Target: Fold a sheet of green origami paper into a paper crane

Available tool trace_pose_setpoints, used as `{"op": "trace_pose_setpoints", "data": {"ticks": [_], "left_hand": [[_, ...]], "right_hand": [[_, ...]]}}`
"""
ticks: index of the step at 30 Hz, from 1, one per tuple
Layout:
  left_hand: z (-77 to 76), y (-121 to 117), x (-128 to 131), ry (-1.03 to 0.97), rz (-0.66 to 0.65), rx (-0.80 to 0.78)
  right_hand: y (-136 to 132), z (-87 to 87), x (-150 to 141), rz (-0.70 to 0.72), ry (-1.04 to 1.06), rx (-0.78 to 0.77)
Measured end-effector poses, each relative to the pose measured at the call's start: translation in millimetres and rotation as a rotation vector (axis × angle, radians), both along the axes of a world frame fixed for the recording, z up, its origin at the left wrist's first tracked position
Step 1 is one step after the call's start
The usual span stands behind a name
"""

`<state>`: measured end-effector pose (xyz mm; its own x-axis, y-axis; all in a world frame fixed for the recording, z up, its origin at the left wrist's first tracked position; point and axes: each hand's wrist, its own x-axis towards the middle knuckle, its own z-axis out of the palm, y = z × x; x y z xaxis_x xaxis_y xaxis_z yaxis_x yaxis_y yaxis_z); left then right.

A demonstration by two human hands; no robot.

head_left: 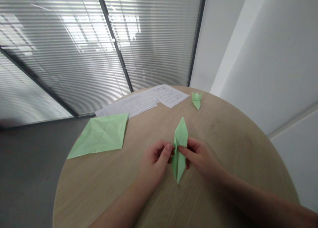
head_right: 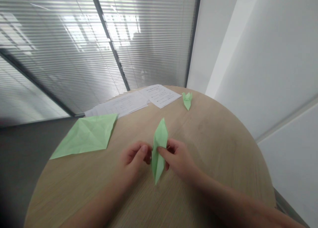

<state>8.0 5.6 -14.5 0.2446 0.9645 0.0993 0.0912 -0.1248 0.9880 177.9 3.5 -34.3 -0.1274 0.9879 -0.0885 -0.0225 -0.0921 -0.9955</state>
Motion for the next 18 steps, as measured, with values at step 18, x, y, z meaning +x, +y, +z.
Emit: {"op": "trace_pose_setpoints", "data": {"ticks": [18], "left_hand": [[-2.2, 7.0, 0.4, 0.09, -0.007, -0.129]], "right_hand": [[-1.6, 5.0, -0.3, 0.086, 0.066, -0.029]]}}
